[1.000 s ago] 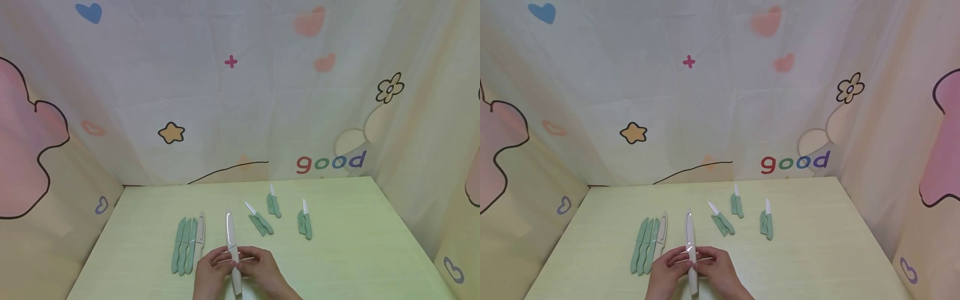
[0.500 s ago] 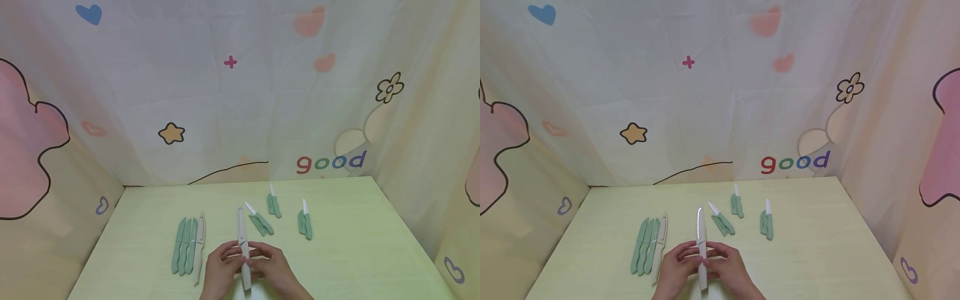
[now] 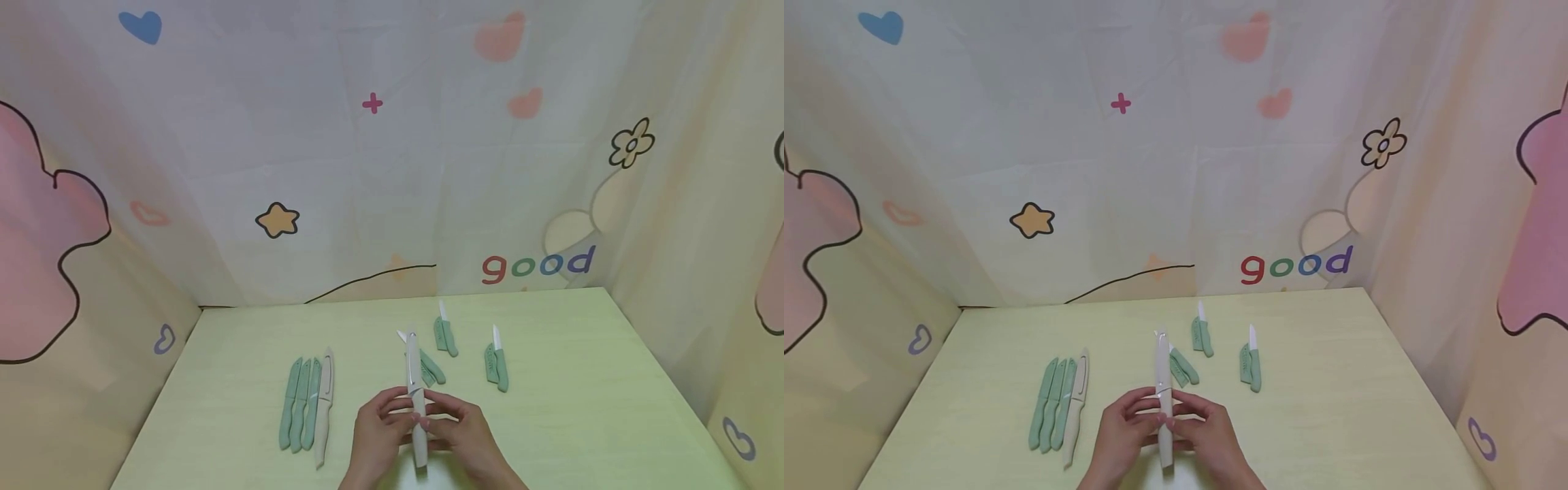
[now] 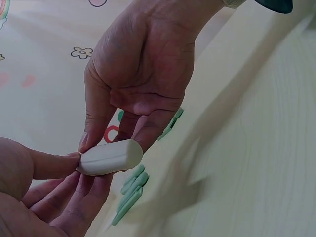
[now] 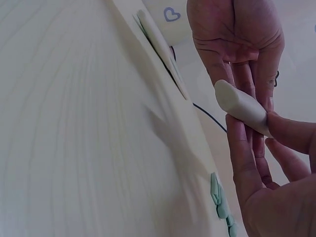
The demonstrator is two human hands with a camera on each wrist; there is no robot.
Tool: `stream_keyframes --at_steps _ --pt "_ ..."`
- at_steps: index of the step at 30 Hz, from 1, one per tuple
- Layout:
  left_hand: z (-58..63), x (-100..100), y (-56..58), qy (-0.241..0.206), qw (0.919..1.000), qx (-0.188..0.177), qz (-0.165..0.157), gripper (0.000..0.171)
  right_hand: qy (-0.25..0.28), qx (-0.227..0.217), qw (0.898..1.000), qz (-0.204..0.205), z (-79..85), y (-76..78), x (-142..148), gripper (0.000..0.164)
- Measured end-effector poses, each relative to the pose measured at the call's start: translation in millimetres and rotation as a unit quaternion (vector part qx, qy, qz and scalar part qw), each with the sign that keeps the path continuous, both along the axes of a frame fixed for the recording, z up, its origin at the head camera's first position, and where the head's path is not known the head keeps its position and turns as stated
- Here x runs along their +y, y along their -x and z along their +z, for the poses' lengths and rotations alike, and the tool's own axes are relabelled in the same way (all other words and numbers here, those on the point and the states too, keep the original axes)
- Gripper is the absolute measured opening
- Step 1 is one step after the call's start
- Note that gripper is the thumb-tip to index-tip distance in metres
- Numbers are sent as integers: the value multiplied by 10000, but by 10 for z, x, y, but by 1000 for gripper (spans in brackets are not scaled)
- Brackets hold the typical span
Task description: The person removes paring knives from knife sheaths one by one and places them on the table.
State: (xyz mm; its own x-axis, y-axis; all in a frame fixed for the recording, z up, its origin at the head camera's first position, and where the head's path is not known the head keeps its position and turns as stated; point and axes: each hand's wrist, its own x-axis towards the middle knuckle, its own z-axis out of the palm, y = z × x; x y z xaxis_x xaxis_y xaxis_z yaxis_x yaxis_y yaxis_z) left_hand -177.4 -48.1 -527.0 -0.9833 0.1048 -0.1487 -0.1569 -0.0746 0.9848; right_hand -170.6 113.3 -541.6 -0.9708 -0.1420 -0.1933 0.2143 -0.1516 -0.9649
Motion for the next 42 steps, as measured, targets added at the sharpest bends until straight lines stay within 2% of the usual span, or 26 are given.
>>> stream_keyframes --at_steps 1,10,19,32,42 --pt "-43 22 17 -15 10000 28 -13 43 16 12 10000 -30 1 -2 19 52" --pt "-39 170 55 -33 9998 98 -177 41 14 -3 9996 -269 18 -14 168 52" --pt "-56 249 65 -152 9995 161 -230 41 7 -25 9995 -322 22 -24 245 52" --pt "-35 274 77 -141 9994 154 -266 42 -19 -49 9998 -217 43 -16 294 53" --pt "-34 229 136 40 9988 36 -487 42 -24 -119 9996 -268 52 -22 287 53"
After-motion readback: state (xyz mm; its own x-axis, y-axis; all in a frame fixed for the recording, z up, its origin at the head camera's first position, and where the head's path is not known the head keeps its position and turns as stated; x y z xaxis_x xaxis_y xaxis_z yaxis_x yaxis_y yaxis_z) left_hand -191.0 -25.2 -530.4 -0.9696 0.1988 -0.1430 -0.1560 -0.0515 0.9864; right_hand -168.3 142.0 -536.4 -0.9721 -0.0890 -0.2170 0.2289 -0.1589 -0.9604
